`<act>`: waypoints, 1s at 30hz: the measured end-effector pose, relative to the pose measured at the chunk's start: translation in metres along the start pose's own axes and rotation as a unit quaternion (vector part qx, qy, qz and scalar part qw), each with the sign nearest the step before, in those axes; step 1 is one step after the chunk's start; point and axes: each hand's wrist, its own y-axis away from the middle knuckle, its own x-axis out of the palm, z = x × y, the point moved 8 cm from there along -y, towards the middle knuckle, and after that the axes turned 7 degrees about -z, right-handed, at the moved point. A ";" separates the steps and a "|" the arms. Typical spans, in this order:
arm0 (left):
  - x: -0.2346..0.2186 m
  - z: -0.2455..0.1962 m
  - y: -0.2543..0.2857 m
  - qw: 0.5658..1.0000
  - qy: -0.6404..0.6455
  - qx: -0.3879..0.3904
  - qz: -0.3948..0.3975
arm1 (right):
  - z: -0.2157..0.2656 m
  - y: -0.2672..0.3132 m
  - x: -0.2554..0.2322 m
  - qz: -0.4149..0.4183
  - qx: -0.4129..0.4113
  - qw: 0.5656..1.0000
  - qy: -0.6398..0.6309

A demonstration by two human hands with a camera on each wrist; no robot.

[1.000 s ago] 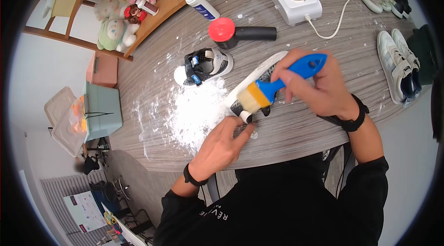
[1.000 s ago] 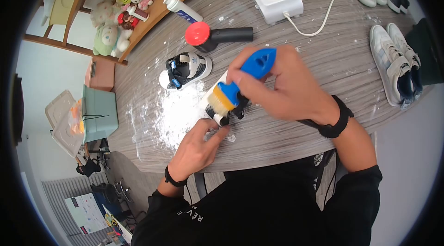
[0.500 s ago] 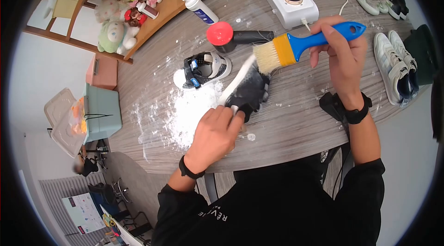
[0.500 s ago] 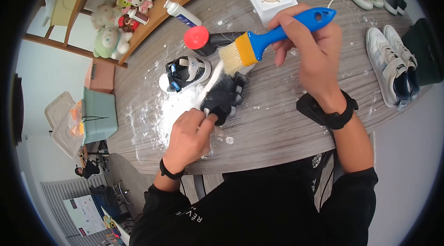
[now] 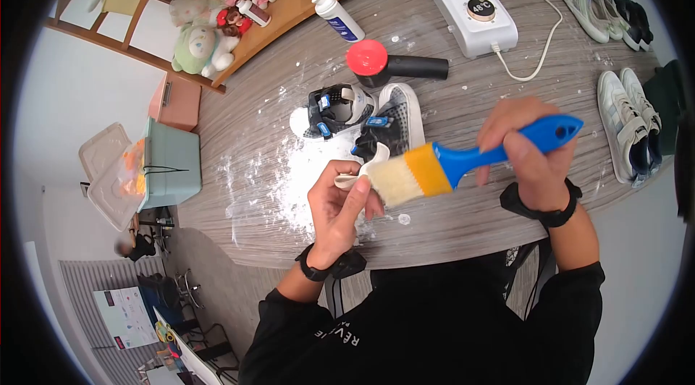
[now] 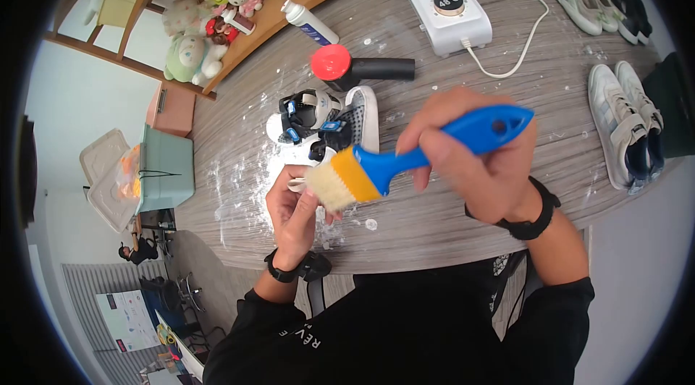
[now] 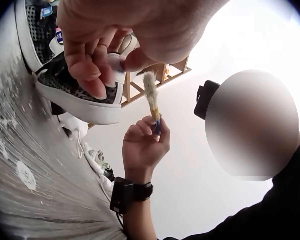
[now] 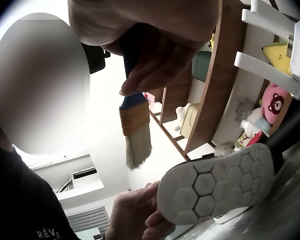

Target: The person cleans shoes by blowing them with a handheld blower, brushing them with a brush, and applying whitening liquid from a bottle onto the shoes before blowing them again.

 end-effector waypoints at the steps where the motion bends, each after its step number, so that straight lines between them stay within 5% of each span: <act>1: 0.001 0.002 0.000 0.999 0.043 -0.011 -0.006 | 0.001 -0.003 -0.001 0.002 -0.002 1.000 -0.001; 3: 0.004 -0.001 -0.001 0.999 0.032 -0.009 0.002 | 0.011 -0.003 0.016 0.132 -0.085 0.976 0.149; 5: 0.008 -0.004 -0.001 0.998 0.060 -0.026 0.023 | 0.010 -0.001 0.015 0.122 -0.100 0.969 0.191; 7: 0.008 -0.003 -0.001 0.998 0.052 -0.024 0.031 | 0.006 -0.004 -0.010 -0.042 -0.031 0.996 0.076; 9: 0.009 -0.004 0.000 0.998 0.044 -0.019 0.037 | 0.010 -0.005 -0.018 -0.075 -0.036 0.993 0.080; 15: 0.018 -0.016 -0.004 0.986 0.157 -0.035 0.047 | 0.031 -0.001 0.024 0.110 -0.187 0.962 0.167; 20: 0.019 -0.018 -0.008 0.955 0.281 -0.089 0.027 | 0.021 -0.003 0.008 0.040 -0.123 0.976 0.177; 23: 0.014 -0.015 -0.009 0.949 0.302 -0.082 0.032 | 0.024 -0.003 0.003 0.026 -0.162 0.968 0.191; 27: 0.012 -0.008 -0.004 0.942 0.316 -0.110 0.000 | 0.019 0.000 0.018 0.066 -0.157 0.974 0.152; 29: 0.010 -0.006 -0.004 0.930 0.353 -0.102 0.013 | -0.007 0.002 0.010 0.027 0.002 0.995 0.098; 30: 0.007 -0.003 -0.003 0.930 0.353 -0.102 0.013 | -0.010 0.001 0.008 0.028 0.002 0.995 0.097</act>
